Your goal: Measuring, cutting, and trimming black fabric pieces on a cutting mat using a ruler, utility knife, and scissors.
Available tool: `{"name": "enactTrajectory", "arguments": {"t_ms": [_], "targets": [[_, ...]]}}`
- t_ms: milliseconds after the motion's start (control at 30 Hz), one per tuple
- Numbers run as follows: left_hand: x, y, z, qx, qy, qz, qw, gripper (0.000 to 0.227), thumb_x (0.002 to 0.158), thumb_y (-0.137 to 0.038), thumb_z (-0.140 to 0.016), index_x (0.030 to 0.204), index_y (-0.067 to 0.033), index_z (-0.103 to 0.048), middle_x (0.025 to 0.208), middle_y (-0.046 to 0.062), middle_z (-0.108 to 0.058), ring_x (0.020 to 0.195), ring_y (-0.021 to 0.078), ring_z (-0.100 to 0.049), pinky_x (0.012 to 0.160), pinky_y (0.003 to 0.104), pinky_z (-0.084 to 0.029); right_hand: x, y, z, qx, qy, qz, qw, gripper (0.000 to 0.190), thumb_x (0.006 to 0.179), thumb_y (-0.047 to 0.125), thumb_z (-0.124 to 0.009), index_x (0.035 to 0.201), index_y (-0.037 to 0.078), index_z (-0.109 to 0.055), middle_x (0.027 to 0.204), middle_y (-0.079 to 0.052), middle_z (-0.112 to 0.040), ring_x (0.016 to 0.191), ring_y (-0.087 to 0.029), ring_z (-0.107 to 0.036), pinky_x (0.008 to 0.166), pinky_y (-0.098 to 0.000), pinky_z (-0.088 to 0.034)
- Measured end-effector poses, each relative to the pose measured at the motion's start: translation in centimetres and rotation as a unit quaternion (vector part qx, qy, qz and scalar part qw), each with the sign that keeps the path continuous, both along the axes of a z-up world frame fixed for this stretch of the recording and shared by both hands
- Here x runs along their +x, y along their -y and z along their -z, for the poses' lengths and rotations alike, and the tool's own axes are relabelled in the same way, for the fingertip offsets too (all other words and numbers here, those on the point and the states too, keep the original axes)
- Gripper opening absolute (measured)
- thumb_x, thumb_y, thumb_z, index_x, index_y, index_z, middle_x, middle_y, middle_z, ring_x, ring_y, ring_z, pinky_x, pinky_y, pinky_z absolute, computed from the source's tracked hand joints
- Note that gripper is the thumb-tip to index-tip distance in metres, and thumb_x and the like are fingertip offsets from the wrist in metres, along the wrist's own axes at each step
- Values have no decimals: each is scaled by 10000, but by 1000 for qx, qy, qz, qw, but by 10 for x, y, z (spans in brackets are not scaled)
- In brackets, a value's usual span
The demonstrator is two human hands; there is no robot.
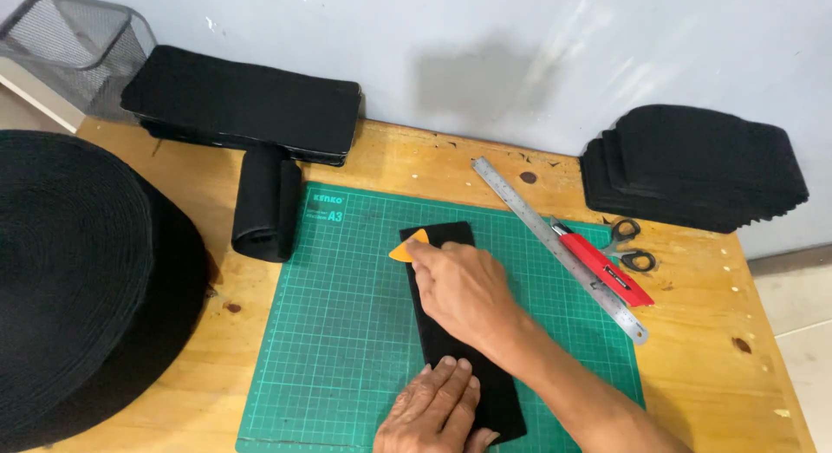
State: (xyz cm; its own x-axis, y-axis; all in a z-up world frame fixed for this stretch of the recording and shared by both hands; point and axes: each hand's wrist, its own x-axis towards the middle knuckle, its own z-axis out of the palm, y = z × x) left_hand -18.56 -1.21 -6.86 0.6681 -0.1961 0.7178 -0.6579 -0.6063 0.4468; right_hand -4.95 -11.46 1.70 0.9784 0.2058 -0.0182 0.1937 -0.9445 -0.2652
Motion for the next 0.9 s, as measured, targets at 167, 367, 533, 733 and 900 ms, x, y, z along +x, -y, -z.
{"name": "enactTrajectory", "arguments": {"t_ms": [167,367,533,733,900], "targets": [[-1,-2,10,23,8,24,999,480,1053,-484,-549,1114,-60,-766,1231,121,-746,1152,311,-717,973,441,-570,35,-13,-3,33,-36,9,999,379,1008,187,-527,1349,107,-671,1168,-170,-744,963,-408,-745,794,-560,-613],[1,-3,5,7,16,12,1000,471,1034,-506,-571,1068,-86,-781,1200,95,-760,1125,288,-733,946,413,-580,17,2,-27,55,13,-4,998,373,1005,247,-514,1293,124,-718,1099,-192,-765,977,-415,-726,826,-541,-569],[-2,-5,3,3,-24,17,1000,485,1011,-523,-607,1147,-89,-773,1244,108,-744,1170,309,-711,978,436,-563,-68,29,-33,-20,59,-31,998,359,986,276,-523,1299,244,-695,743,-99,-650,569,-385,-641,492,-529,-519],[-1,-4,2,11,-17,11,1000,506,1057,-517,-524,1144,-88,-778,1228,99,-748,1167,295,-711,972,432,-570,-79,35,2,-72,-39,25,996,431,969,357,-501,1381,355,-627,862,-71,-691,624,-414,-696,531,-569,-562],[1,-4,-1,17,2,21,1000,472,1063,-465,-550,1105,-54,-779,1221,116,-753,1139,318,-724,946,445,-585,-22,8,-1,-69,-30,25,997,428,1007,313,-490,1416,281,-609,808,-135,-682,631,-444,-687,533,-599,-552]]}}
